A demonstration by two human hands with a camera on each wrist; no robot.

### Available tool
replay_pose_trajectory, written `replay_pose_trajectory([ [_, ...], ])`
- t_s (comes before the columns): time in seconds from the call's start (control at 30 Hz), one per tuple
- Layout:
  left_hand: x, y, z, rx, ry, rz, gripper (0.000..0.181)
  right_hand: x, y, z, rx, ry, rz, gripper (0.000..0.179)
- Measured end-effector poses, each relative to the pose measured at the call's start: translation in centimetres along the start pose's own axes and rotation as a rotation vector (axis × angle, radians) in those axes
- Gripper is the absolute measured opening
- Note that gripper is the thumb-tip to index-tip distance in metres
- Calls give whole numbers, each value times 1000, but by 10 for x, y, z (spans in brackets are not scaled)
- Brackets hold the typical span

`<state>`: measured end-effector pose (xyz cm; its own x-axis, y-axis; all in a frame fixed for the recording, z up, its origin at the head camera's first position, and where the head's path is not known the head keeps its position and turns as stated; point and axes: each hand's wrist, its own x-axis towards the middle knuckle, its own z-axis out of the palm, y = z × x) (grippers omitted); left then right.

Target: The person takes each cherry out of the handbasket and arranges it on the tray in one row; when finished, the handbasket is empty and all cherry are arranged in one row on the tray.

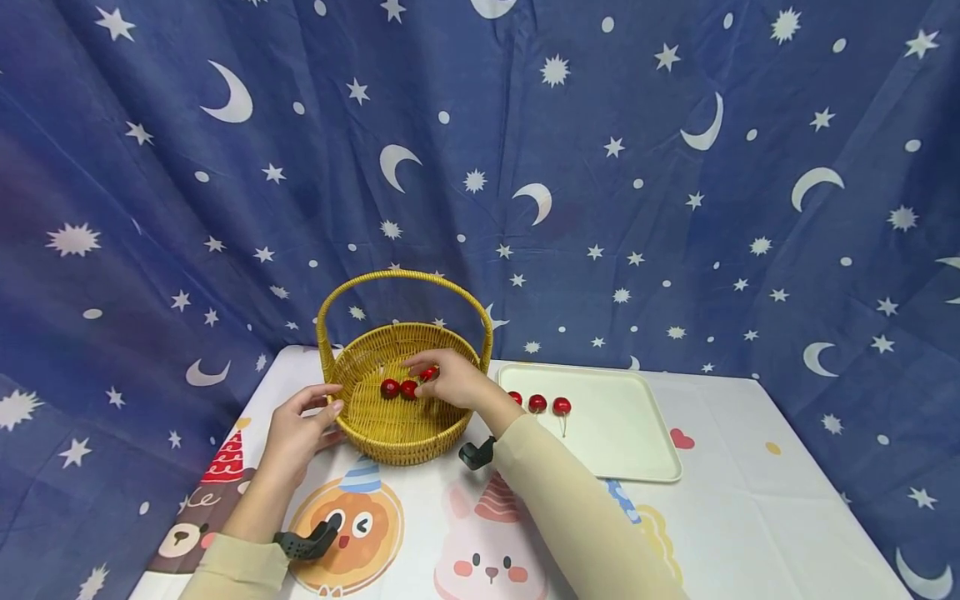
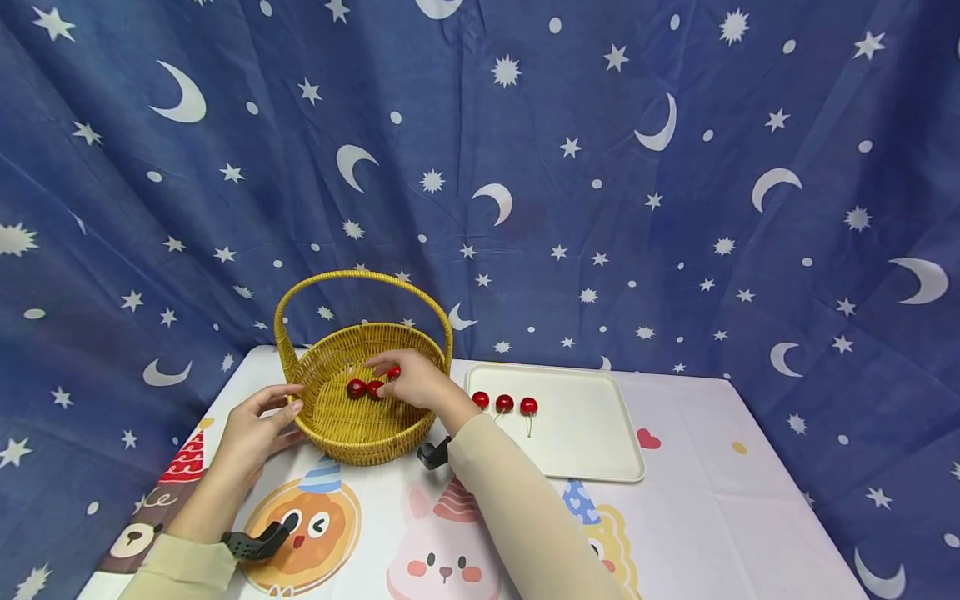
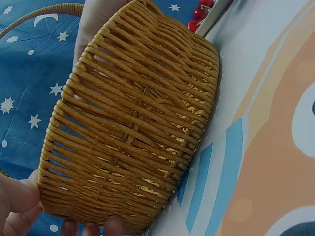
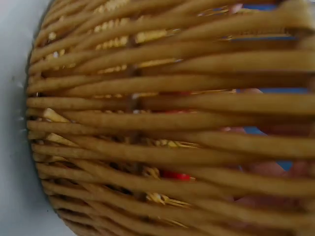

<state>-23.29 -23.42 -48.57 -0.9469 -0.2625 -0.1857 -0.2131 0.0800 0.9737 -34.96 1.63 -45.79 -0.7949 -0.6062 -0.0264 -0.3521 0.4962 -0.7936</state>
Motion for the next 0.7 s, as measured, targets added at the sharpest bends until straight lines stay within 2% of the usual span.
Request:
replay_pose_trajectory([
  [0.17, 0, 0, -1, 2, 2, 0, 43, 12, 1, 8, -72, -44, 62, 53],
  [0.3, 0, 0, -1, -11, 1, 4, 43, 17, -1, 14, -175, -64, 105, 51],
  [0.5, -1, -1, -2, -8, 1, 4, 43, 20, -4, 24, -306, -126, 72, 31],
  [0.6, -1, -1, -2, -2, 0, 6, 43, 20, -5, 26, -286, -136, 48, 25],
  [0.7, 0, 0, -1, 2, 0, 5, 43, 19, -7, 26, -216, -122, 27, 26],
])
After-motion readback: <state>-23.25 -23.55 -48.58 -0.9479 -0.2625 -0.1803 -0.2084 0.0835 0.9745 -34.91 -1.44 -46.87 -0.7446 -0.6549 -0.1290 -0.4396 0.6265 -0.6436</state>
